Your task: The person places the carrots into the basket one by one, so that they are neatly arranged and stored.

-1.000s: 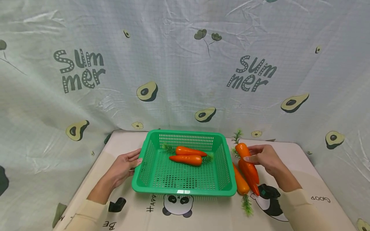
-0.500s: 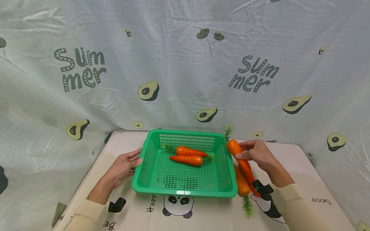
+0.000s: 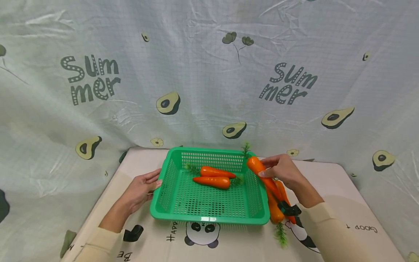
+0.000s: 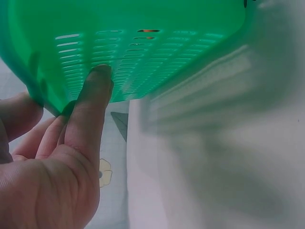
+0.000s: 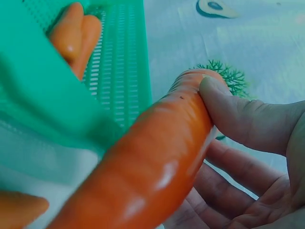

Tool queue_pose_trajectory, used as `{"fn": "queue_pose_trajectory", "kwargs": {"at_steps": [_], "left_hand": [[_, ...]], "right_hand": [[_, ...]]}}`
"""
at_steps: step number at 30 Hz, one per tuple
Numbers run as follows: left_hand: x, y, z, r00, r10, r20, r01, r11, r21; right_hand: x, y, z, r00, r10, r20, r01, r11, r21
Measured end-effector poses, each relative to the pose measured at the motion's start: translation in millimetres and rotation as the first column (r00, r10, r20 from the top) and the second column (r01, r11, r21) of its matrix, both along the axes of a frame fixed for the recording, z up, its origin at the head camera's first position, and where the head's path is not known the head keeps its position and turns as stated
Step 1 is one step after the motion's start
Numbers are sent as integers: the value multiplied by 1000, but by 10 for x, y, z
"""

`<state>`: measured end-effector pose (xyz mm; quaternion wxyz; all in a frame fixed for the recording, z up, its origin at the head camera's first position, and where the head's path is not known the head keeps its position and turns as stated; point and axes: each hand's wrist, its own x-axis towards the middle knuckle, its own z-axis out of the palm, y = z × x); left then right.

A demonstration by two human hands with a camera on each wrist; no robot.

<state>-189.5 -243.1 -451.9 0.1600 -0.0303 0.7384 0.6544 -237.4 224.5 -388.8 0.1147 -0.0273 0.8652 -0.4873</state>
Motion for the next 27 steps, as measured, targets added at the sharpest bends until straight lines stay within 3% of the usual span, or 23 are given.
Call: {"fn": "queue_pose_trajectory", "kwargs": {"at_steps": [27], "left_hand": [[21,7,28,1000,7,-9,-7,1000,-8]], "right_hand": [[-169,-524,41,999,48,-11,-48,999,12]]}}
